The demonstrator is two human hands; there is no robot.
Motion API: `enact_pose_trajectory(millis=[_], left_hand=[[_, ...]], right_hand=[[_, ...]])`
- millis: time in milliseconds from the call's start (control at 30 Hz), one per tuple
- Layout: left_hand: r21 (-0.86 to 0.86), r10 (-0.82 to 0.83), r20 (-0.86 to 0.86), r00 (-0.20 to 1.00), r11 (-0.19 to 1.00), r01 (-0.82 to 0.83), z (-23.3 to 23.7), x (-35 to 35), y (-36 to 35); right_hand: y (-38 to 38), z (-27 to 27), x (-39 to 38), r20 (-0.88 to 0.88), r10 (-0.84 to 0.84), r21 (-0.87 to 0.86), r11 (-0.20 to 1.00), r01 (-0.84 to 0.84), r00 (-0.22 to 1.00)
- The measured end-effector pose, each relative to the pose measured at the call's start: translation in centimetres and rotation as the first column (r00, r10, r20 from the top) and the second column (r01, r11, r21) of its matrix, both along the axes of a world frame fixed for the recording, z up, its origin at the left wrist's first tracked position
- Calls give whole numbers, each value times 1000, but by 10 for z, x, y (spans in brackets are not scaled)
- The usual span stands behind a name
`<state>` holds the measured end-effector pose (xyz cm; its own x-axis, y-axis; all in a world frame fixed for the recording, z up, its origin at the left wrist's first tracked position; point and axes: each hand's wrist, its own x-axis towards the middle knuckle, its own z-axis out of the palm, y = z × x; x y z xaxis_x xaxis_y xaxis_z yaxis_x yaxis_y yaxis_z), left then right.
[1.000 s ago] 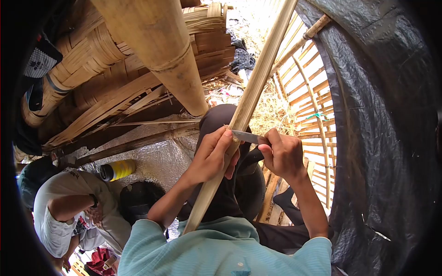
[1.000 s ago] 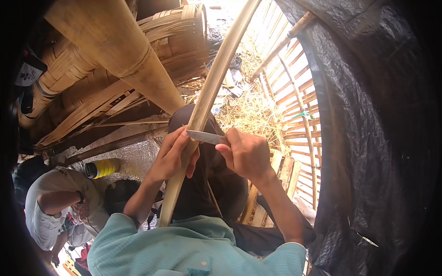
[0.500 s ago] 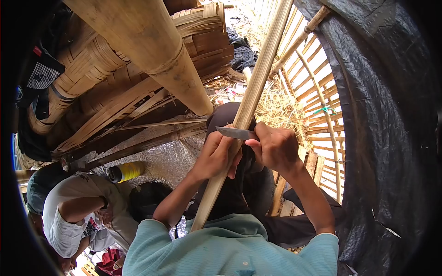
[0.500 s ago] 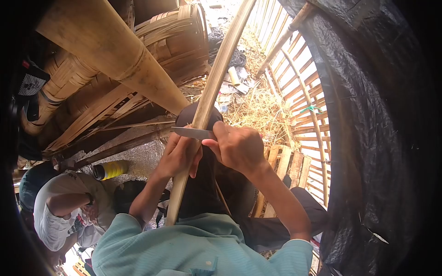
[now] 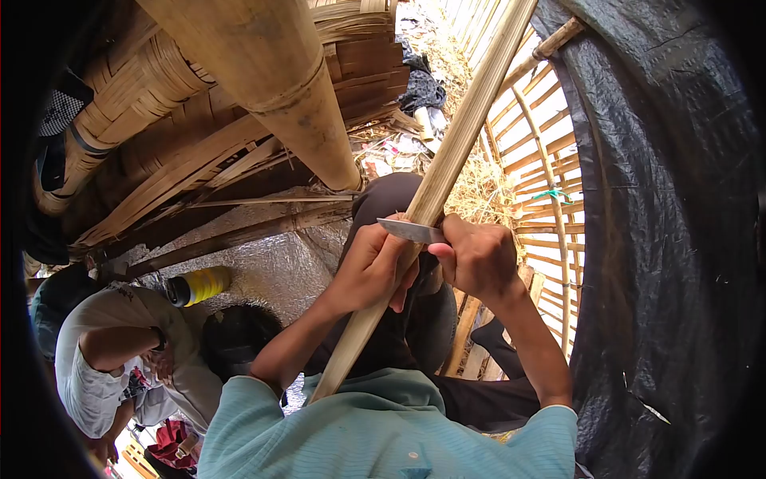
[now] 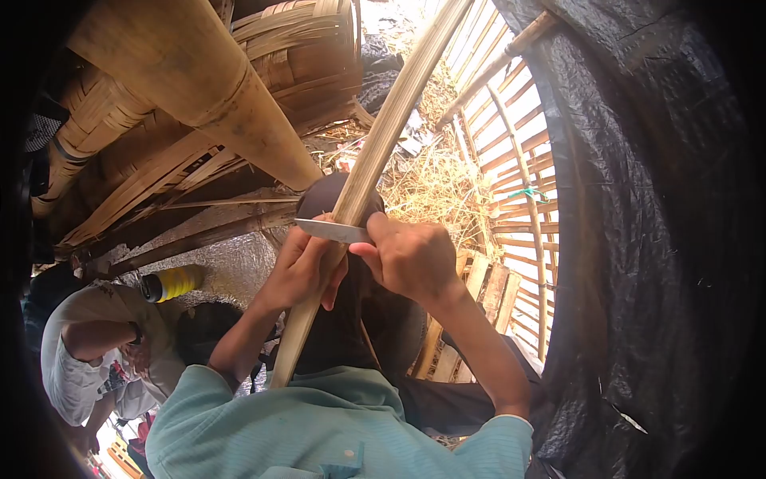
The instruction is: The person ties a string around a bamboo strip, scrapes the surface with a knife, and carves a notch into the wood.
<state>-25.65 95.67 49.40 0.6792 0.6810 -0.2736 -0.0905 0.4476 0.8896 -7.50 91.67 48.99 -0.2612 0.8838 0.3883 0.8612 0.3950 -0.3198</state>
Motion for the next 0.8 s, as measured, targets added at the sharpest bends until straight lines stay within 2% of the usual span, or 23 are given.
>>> enact_pose_trajectory(millis=[133,233,533,600,667,767,800], left_hand=[[-8,-9,-27,1000,1000,9,0,0,2],[1,-20,-15,1000,1000,20,1,-1,2],[-3,-14,-10,1000,1000,14,-1,-2,2],[-21,-21,8,1000,1000,21,1,-3,3],[-25,-26,31,999,999,26,1,-2,5],[-20,-26,50,998,999,27,1,-2,6],[-26,-24,44,999,999,25,1,-2,5]], right_hand=[[5,5,5,43,-52,-23,998,54,998],[1,2,-1,-12,-92,-34,995,91,996],[-3,9,-1,-61,-49,-108,993,42,997],[-3,9,1,-277,-72,-239,971,4,958],[-4,8,3,-514,-107,-327,942,-79,851],[-5,14,3,-689,-236,-369,928,-52,685],[-6,16,4,-683,-343,-441,898,11,645]])
